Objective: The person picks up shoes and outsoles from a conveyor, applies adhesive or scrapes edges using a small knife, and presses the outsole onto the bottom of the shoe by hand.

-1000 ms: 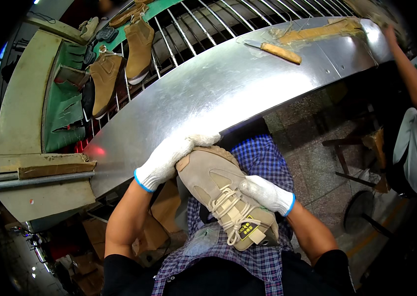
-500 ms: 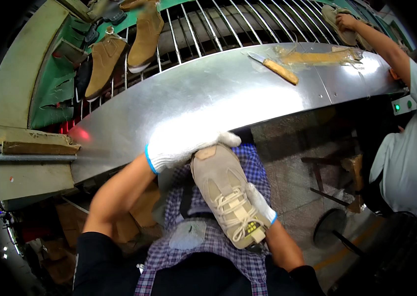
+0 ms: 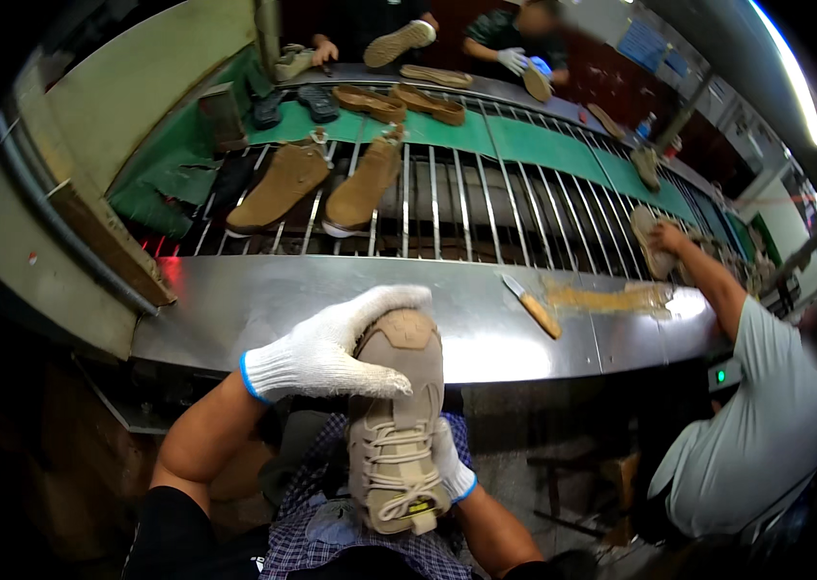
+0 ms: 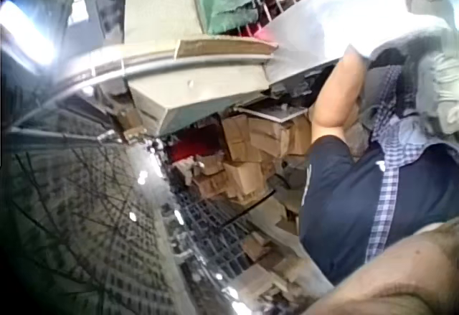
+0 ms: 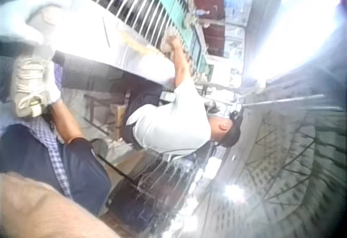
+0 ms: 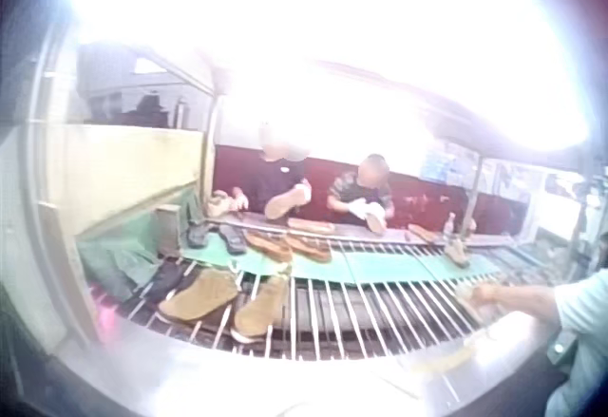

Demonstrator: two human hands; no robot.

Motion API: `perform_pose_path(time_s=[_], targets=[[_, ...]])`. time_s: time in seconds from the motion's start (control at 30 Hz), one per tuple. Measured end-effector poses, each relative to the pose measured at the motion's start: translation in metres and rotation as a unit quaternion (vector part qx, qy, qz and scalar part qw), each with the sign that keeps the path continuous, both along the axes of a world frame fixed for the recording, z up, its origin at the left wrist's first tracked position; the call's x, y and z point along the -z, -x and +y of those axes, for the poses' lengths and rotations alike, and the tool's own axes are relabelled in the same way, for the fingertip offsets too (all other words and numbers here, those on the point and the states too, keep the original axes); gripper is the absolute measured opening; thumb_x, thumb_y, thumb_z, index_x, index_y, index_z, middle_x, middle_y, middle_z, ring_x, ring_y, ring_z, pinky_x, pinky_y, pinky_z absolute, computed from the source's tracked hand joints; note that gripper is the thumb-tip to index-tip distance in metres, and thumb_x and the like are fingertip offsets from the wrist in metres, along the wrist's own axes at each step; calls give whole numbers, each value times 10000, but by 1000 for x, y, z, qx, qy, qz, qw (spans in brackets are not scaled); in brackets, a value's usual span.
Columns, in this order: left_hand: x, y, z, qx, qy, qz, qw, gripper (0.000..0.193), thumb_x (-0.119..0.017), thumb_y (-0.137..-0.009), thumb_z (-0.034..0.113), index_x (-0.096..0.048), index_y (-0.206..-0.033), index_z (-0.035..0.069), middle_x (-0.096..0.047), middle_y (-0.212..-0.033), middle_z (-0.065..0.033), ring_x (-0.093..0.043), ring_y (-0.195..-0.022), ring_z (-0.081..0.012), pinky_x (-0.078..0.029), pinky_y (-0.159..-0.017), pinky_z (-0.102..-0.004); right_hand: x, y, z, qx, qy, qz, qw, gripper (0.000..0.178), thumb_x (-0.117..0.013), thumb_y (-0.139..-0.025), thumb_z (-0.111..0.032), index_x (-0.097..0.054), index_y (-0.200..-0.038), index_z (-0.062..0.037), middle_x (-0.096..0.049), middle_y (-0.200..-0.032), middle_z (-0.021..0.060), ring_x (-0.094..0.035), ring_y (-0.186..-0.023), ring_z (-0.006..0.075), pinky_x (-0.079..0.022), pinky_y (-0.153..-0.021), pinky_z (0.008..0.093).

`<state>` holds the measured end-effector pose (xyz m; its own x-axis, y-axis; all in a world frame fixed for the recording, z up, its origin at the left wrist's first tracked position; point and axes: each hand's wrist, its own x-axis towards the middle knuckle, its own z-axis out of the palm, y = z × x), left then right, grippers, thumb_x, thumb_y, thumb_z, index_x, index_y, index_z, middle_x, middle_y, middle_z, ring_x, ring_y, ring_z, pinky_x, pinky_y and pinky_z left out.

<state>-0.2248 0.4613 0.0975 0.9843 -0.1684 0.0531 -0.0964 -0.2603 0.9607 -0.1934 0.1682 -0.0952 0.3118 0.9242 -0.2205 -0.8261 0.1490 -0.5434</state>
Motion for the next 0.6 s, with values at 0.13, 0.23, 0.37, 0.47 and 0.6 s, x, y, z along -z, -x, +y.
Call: perform_pose_path(time_s=[0.13, 0.23, 0.37, 0.47, 0.6], targets=[[44, 29, 6, -59, -31, 46, 997, 1063, -936, -820, 401, -399, -1642, -7, -594, -1519, -223, -594, -1395, -301, -467, -1193, -404, -101, -44, 15, -253, 338, -544, 725, 402, -605, -1076, -211, -661, -1389, 34, -754, -1307, 173, -712, -1194, 191, -589, -1003, 372], [83, 23, -13, -59, 49, 38, 996, 1127, -934, -828, 392, -313, -1675, -17, -512, -1594, -248, -545, -1449, -321, -443, -1220, -407, -125, -81, 34, 1, 320, -563, 762, 444, -606, -1018, -184, -659, -1412, 16, -721, -1357, 183, -696, -1231, 233, -533, -1082, 371], [128, 49, -45, -77, 252, 78, 961, 1113, -885, -893, 298, -189, -1687, -52, -392, -1660, -313, -434, -1540, -419, -409, -1264, -512, -165, -94, 63, -125, 230, -730, 631, 785, -841, -906, -416, -577, -1527, -14, -670, -1457, 198, -653, -1331, 283, -504, -1141, 416], [165, 125, -55, -100, 17, 4, 995, 1106, -894, -864, 331, -249, -1687, -30, -390, -1675, -323, -478, -1528, -399, -403, -1275, -463, -160, -104, 40, -88, 251, -685, 679, 1040, -913, -792, -581, -521, -1583, -31, -626, -1510, 197, -600, -1392, 311, -483, -1165, 439], [200, 137, -88, -204, -92, -163, 961, 939, -866, -890, 205, -343, -1634, -29, -490, -1587, -340, -627, -1366, -467, -575, -1101, -465, -151, -98, 50, -67, 251, -649, 715, 1249, -935, -666, -731, -510, -1580, 7, -594, -1537, 190, -570, -1404, 317, -442, -1194, 438]])
